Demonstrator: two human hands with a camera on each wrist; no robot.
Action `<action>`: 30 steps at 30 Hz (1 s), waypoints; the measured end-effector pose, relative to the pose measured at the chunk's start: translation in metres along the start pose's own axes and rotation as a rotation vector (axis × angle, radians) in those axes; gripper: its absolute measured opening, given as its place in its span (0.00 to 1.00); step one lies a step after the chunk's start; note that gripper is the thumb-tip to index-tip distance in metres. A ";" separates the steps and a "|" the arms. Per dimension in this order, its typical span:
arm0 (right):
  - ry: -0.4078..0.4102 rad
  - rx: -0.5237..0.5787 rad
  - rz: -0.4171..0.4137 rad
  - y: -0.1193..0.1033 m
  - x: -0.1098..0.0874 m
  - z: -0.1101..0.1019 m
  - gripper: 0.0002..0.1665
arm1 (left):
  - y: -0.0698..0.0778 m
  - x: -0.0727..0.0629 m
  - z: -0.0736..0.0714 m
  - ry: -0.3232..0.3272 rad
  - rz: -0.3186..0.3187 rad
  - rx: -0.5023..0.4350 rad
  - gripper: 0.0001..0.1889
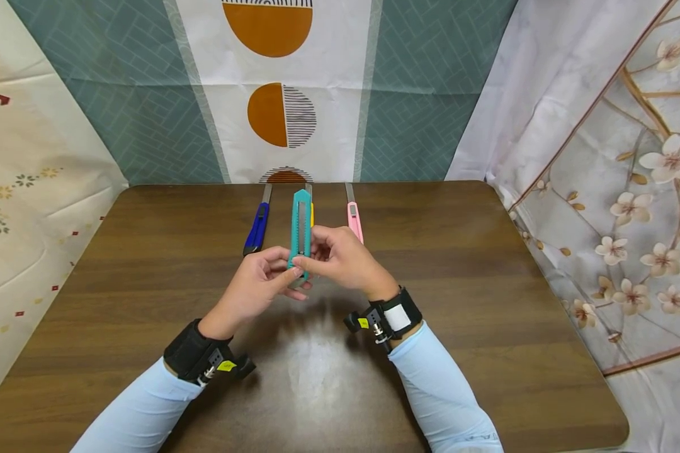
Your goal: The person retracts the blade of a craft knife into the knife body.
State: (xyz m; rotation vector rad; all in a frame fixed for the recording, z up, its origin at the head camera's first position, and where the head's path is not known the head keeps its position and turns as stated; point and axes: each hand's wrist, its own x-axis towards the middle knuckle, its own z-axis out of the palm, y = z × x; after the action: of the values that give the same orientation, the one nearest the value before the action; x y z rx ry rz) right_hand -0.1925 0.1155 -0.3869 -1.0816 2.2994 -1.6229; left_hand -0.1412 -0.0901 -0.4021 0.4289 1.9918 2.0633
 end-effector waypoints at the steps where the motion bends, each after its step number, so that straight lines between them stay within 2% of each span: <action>1: 0.000 0.012 -0.013 0.000 0.000 0.000 0.11 | 0.000 0.000 0.000 0.003 0.000 -0.003 0.10; 7: 0.019 0.008 -0.060 0.002 0.001 0.002 0.10 | 0.002 0.000 0.000 0.011 -0.006 -0.007 0.10; 21: 0.057 -0.017 -0.055 0.006 -0.002 0.002 0.11 | -0.002 0.002 0.003 0.014 0.012 0.003 0.14; 30: 0.060 -0.001 -0.042 0.001 0.000 -0.003 0.08 | 0.004 0.001 0.000 -0.050 0.046 0.029 0.15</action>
State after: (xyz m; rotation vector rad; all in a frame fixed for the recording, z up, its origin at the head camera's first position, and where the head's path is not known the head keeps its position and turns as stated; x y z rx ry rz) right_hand -0.1943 0.1181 -0.3867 -1.1035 2.3303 -1.6917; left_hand -0.1422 -0.0895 -0.3979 0.5321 2.0034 2.0321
